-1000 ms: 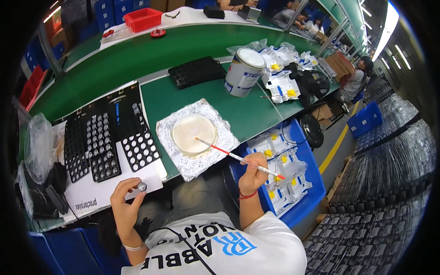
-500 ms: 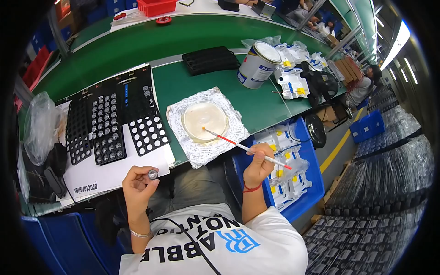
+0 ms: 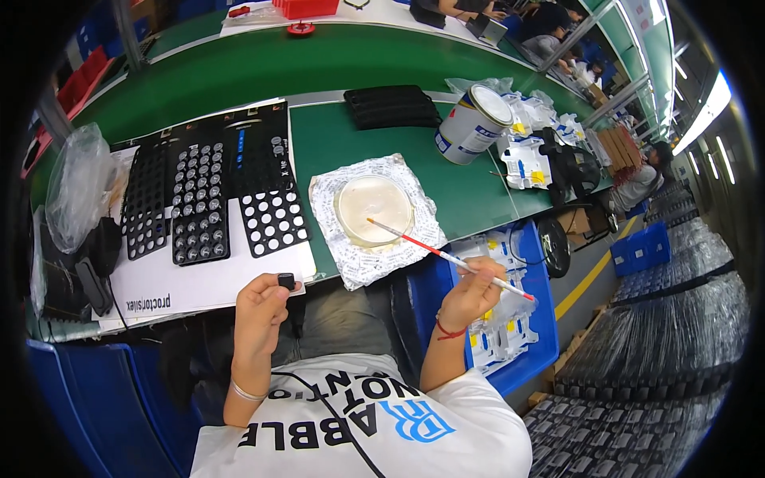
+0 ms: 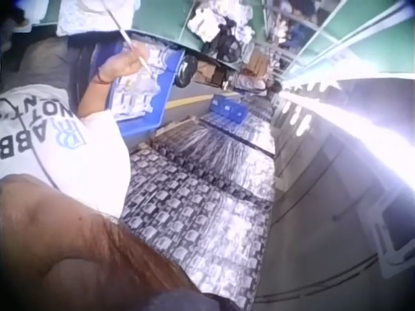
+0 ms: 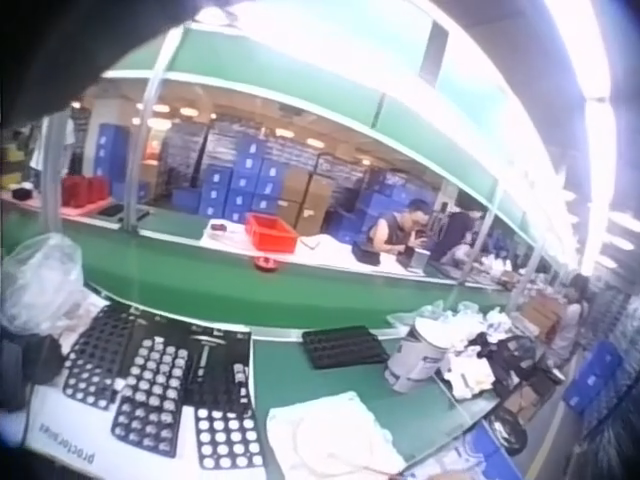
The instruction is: Applying adhesive paste to the base of small electrical components using a thin brush.
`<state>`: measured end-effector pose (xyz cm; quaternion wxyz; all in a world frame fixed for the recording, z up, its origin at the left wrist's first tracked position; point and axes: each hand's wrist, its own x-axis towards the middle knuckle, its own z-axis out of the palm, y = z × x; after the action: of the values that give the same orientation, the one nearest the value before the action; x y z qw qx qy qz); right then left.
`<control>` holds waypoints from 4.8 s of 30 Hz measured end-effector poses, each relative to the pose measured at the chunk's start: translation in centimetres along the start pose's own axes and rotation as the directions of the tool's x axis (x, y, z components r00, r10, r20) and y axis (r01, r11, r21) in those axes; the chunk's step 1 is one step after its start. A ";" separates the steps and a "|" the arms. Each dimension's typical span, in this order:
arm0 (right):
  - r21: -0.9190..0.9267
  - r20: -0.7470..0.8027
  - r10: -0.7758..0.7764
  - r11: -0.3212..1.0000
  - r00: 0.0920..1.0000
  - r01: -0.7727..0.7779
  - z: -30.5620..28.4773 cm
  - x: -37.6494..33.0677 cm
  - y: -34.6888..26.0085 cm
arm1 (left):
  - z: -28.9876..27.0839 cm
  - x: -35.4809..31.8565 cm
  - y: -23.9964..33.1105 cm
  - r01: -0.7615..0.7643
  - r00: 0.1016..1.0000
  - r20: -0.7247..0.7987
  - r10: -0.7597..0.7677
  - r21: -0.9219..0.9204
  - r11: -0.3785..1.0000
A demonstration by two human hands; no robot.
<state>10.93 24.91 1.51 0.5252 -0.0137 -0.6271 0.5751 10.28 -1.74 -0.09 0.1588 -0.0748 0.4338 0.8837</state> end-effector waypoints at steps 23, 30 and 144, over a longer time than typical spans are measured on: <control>0.443 0.338 0.181 0.835 0.923 -0.326 2.7 -2.6 -2.5 | -0.3 -0.5 -0.2 -0.031 0.999 0.019 0.033 -0.125 0.992; 0.406 0.330 0.147 0.870 0.932 -0.281 2.6 -2.5 -2.4 | -0.3 -0.7 0.0 0.015 0.997 0.077 -0.005 -0.133 0.991; -0.151 0.284 -0.103 0.977 0.953 0.150 -1.0 -0.3 -0.6 | -0.5 -2.4 4.7 -0.286 0.952 0.043 0.302 0.469 0.836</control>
<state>12.09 25.27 1.53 0.4659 0.0615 -0.7402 0.4809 10.86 -5.35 3.74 0.0274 0.0191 0.6436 0.7647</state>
